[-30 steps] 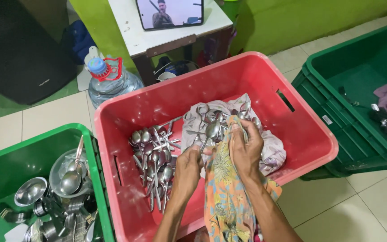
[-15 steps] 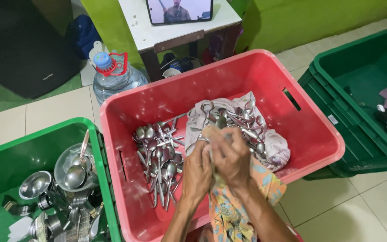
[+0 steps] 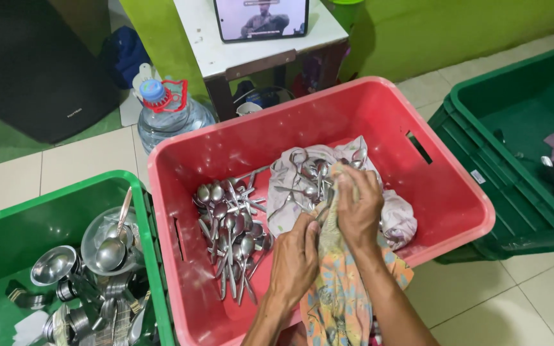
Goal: Wiping spoons and forks with a cloth and sorting them into bins.
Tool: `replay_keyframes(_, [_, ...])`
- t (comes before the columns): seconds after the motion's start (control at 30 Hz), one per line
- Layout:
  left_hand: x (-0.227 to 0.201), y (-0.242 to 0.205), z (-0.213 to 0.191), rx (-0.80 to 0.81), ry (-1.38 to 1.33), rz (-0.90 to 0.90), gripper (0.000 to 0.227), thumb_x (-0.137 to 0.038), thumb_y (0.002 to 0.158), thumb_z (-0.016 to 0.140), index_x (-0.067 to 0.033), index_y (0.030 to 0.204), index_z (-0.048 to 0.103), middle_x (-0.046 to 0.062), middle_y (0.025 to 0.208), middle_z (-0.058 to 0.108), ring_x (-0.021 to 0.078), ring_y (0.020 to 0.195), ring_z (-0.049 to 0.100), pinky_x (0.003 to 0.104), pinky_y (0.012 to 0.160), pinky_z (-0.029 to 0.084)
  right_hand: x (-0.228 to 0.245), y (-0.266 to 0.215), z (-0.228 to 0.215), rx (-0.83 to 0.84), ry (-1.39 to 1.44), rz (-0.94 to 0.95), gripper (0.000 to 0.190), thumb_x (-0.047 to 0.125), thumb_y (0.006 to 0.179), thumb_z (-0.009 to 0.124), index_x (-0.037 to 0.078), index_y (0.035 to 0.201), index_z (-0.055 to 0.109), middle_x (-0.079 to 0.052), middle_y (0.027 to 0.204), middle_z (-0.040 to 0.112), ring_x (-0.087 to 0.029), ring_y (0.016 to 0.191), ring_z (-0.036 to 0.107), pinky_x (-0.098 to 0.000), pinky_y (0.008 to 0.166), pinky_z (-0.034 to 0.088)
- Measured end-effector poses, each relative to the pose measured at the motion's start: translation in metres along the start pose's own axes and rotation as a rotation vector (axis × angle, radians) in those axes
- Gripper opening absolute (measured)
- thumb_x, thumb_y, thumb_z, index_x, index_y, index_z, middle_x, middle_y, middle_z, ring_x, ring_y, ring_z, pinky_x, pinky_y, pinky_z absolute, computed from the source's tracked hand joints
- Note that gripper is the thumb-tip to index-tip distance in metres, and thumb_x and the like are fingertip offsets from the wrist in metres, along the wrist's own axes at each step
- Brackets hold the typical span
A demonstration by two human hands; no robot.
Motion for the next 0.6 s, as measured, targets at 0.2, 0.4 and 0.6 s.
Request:
replay_keyframes(0.2, [-0.001,0.001,-0.003,-0.151,-0.107,-0.198,0.027,-0.025,0.105,0.041,-0.0121,0.088,0.058,0.004,0.068,0.066,0.0109,0.047,0.04,0.033,0.043,0.038,-0.015,-0.014,-0.005,-0.027,0.285,0.35,0.022,0.015,0.101,0.059,0.002,0.116,0.069,-0.007,0.103,0.073,-0.016,0.093,0.066,-0.0273,0.082,0.055])
replay_keyframes(0.4, [-0.013,0.005,-0.006,-0.2,0.021,-0.062,0.019,-0.017,0.102,0.049,-0.0075,0.09,0.061,0.006,0.053,0.053,0.0159,0.043,0.042,0.039,0.044,0.039,-0.001,-0.034,0.026,0.282,1.077,0.642,0.021,0.005,0.098,0.063,-0.005,0.117,0.065,-0.004,0.093,0.063,-0.005,0.082,0.054,-0.0163,0.071,0.042])
replay_keyframes(0.6, [-0.003,-0.005,0.014,-0.325,0.171,-0.027,0.006,-0.012,0.097,0.056,-0.0104,0.091,0.057,0.005,0.09,0.052,0.0181,0.08,0.055,0.037,0.073,0.052,-0.028,-0.025,0.034,0.235,1.03,0.591,0.03,0.008,0.094,0.068,-0.008,0.118,0.065,-0.014,0.105,0.07,-0.014,0.089,0.061,-0.0216,0.075,0.047])
Point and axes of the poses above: each hand's wrist, its own y-axis towards the middle knuckle, its own z-axis out of the palm, x = y × z, the point moved 5 cm from there along y, towards the middle knuckle
